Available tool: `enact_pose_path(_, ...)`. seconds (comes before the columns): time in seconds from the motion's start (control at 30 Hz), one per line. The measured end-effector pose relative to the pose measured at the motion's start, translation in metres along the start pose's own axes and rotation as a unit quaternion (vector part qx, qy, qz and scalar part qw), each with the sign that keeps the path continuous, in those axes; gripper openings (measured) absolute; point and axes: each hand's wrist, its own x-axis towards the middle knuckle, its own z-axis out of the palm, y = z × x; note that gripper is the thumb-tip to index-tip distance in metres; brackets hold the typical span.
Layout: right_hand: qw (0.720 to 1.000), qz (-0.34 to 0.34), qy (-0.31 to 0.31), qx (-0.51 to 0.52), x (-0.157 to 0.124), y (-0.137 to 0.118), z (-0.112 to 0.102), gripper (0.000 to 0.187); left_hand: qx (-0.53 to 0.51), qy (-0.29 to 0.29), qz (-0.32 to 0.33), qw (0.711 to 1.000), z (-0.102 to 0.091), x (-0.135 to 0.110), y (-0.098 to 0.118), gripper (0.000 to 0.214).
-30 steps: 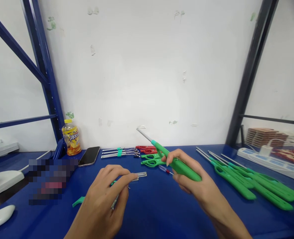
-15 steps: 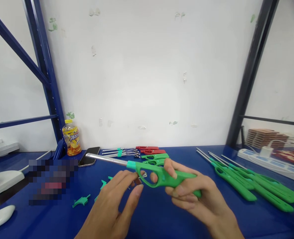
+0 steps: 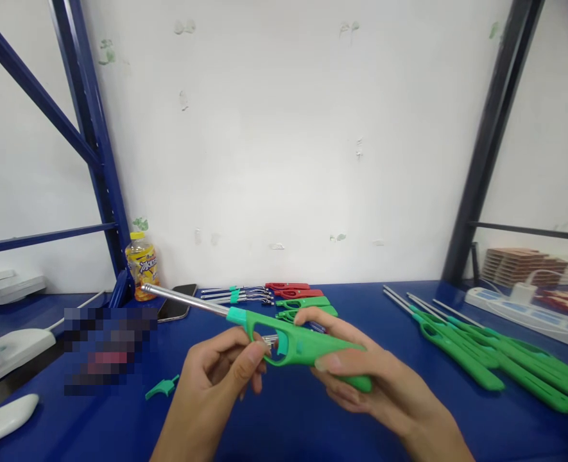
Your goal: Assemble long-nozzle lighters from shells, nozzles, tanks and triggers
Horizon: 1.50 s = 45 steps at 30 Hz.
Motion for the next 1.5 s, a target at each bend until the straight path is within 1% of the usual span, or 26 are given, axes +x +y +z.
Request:
enact_pose_path(0.07, 0.995, -0.002, 0.034, -0.092, 0.0, 0.001, 0.001, 0.053, -0.018, 0.014, -0.005, 1.0, -0.003, -0.001, 0.0, 0.052)
enact_pose_path(0.1, 0.989, 0.0, 0.042, -0.14, 0.001, 0.002, 0.002, 0.054, -0.026, 0.012, -0.009, 1.0, -0.004, -0.002, -0.001, 0.053)
enact_pose_path(0.2, 0.967, 0.008, 0.027, -0.255, 0.004, 0.004, 0.003, 0.046, -0.042, -0.012, -0.015, 0.999, -0.007, -0.002, -0.002, 0.054)
enact_pose_path(0.27, 0.956, 0.011, 0.021, -0.291, 0.007, 0.006, 0.003, 0.039, -0.046, -0.011, -0.011, 0.999, -0.007, -0.002, -0.001, 0.053)
enact_pose_path(0.37, 0.956, 0.011, 0.021, -0.291, 0.008, 0.007, 0.002, 0.038, -0.047, 0.01, -0.007, 0.999, -0.004, -0.004, 0.003, 0.052)
enact_pose_path(0.5, 0.953, 0.001, 0.026, -0.303, 0.006, 0.006, 0.002, 0.039, -0.047, 0.007, -0.017, 0.999, -0.002, -0.005, 0.005, 0.053)
enact_pose_path(0.67, 0.94, -0.004, 0.062, -0.335, 0.003, 0.004, 0.002, 0.045, -0.042, 0.005, -0.007, 0.999, -0.002, -0.004, 0.001, 0.051)
enact_pose_path(0.77, 0.936, -0.007, 0.072, -0.345, 0.002, 0.004, 0.002, 0.049, -0.038, 0.002, -0.002, 0.999, -0.002, -0.004, -0.002, 0.05)
enact_pose_path(0.93, 0.929, -0.016, 0.083, -0.359, 0.002, 0.003, 0.004, 0.046, -0.027, -0.008, 0.024, 0.999, -0.005, -0.002, -0.008, 0.049)
enact_pose_path(1.0, 0.927, -0.016, 0.081, -0.365, 0.002, 0.002, 0.004, 0.042, -0.008, -0.026, 0.029, 0.999, -0.008, -0.001, -0.009, 0.049)
enact_pose_path(1.1, 0.932, -0.027, 0.046, -0.359, 0.003, 0.001, 0.004, 0.036, 0.02, -0.04, 0.025, 0.999, -0.011, 0.001, -0.009, 0.047)
enact_pose_path(1.2, 0.936, -0.045, 0.014, -0.349, 0.004, 0.0, 0.002, 0.048, 0.022, -0.017, 0.031, 0.999, -0.011, 0.003, -0.007, 0.047)
enact_pose_path(1.27, 0.932, -0.051, 0.017, -0.359, 0.004, -0.001, 0.001, 0.052, 0.028, -0.012, 0.026, 0.999, -0.01, 0.003, -0.007, 0.047)
enact_pose_path(1.4, 0.919, -0.067, 0.037, -0.386, 0.003, -0.002, 0.002, 0.049, 0.043, -0.023, 0.01, 0.999, -0.011, 0.004, -0.01, 0.047)
enact_pose_path(1.5, 0.916, -0.077, 0.032, -0.392, 0.003, -0.002, 0.004, 0.049, 0.045, -0.023, 0.012, 0.999, -0.011, 0.003, -0.01, 0.049)
